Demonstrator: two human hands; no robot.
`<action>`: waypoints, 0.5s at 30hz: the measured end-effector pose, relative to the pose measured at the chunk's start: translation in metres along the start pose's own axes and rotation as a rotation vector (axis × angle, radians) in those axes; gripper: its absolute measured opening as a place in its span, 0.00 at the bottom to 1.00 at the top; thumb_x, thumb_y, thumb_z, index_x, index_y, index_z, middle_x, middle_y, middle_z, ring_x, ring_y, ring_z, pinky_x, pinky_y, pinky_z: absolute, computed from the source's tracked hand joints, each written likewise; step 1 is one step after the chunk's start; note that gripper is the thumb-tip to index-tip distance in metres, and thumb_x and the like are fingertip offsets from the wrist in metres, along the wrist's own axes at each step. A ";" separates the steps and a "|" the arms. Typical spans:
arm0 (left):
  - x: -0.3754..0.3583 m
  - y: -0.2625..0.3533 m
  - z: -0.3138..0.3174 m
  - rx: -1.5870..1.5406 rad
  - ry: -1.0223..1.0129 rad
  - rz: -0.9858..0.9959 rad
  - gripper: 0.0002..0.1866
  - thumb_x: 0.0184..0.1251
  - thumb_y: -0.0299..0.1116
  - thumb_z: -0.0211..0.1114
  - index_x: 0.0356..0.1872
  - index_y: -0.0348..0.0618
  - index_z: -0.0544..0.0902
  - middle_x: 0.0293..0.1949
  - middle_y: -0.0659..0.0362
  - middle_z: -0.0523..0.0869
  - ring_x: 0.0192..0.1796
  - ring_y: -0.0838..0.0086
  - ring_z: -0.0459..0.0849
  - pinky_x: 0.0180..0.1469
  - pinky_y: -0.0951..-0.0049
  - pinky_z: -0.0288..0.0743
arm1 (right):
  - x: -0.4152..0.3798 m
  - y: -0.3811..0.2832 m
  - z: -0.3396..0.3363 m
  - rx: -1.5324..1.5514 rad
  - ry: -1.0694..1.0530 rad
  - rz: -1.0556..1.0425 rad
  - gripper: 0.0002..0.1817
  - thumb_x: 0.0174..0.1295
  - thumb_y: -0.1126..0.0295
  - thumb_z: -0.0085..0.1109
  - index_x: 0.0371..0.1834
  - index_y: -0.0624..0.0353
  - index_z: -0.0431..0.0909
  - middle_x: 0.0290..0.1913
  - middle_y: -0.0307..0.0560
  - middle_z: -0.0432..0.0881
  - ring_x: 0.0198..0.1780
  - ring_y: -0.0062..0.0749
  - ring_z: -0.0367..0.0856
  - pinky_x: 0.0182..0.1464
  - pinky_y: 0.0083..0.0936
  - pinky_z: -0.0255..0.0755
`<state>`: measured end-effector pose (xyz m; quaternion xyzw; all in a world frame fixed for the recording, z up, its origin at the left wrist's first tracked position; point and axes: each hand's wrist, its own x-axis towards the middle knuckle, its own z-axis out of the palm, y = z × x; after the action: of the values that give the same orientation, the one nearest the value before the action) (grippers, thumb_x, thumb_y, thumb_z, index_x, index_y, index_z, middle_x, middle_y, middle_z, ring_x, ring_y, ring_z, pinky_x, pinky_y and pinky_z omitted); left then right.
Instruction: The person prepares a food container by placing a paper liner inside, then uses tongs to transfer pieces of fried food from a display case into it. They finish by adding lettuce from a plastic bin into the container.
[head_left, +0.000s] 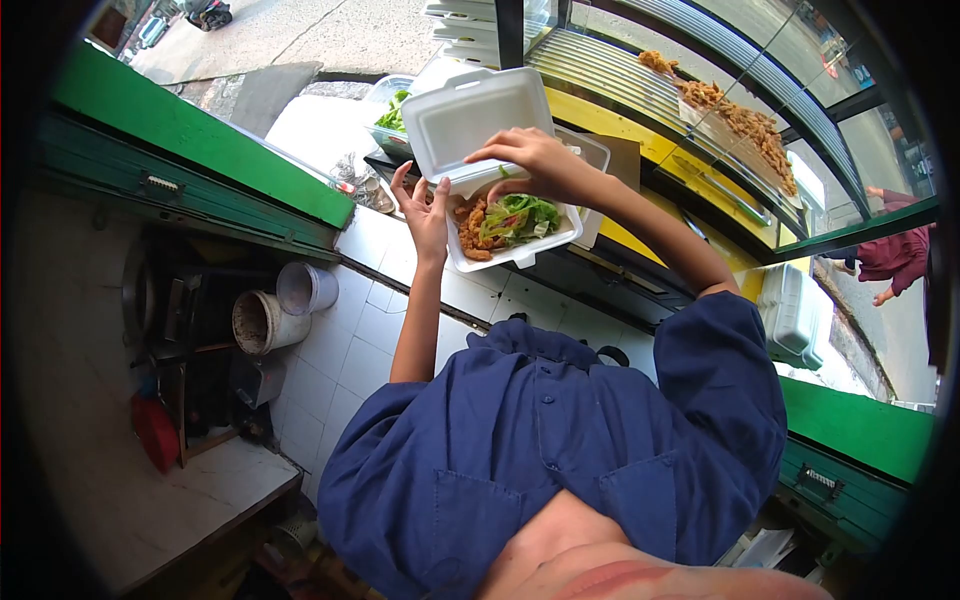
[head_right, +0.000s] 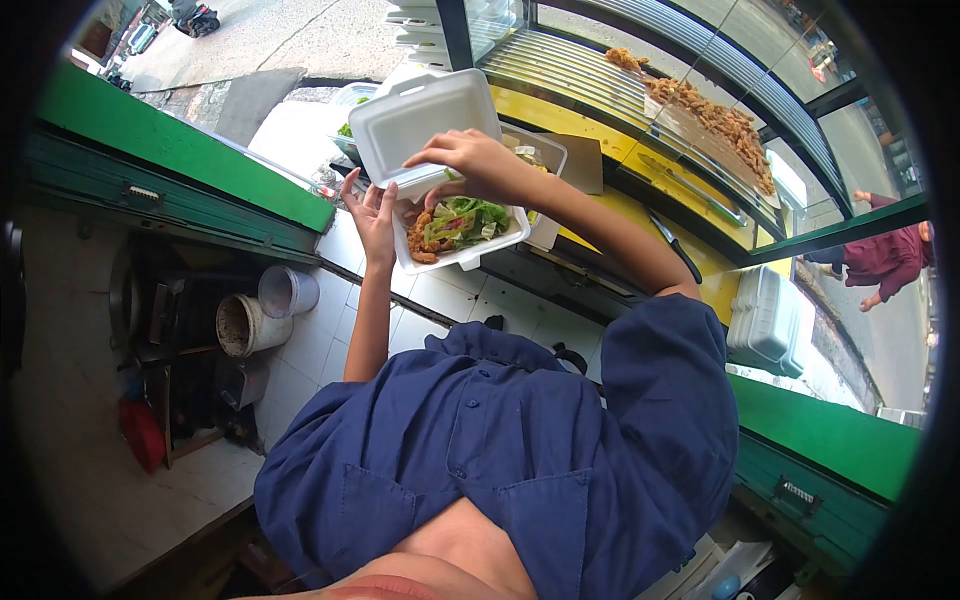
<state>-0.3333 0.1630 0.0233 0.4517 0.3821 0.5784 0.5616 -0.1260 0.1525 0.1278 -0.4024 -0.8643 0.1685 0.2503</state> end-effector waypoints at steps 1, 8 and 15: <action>-0.003 0.001 0.013 0.003 -0.018 -0.009 0.36 0.64 0.22 0.63 0.68 0.51 0.53 0.56 0.46 0.74 0.56 0.69 0.76 0.50 0.75 0.76 | -0.003 0.014 -0.009 -0.108 0.095 -0.016 0.27 0.53 0.53 0.66 0.57 0.46 0.76 0.55 0.42 0.77 0.56 0.38 0.74 0.59 0.35 0.65; -0.049 0.030 0.068 0.005 -0.174 -0.096 0.41 0.64 0.21 0.63 0.72 0.49 0.47 0.55 0.45 0.75 0.58 0.67 0.75 0.59 0.71 0.70 | -0.028 0.039 -0.071 -0.386 0.229 0.177 0.22 0.61 0.55 0.59 0.54 0.54 0.79 0.51 0.47 0.81 0.53 0.41 0.78 0.60 0.36 0.64; -0.102 0.000 0.149 -0.073 -0.368 -0.196 0.38 0.67 0.24 0.61 0.72 0.48 0.47 0.54 0.44 0.77 0.57 0.69 0.76 0.59 0.71 0.69 | -0.136 0.036 -0.128 -0.128 0.226 0.404 0.14 0.56 0.64 0.62 0.41 0.61 0.83 0.37 0.51 0.86 0.38 0.42 0.85 0.42 0.29 0.77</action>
<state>-0.1952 0.0520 0.0585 0.4896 0.2938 0.4422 0.6916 0.0434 0.0802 0.1747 -0.5984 -0.7417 0.1140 0.2808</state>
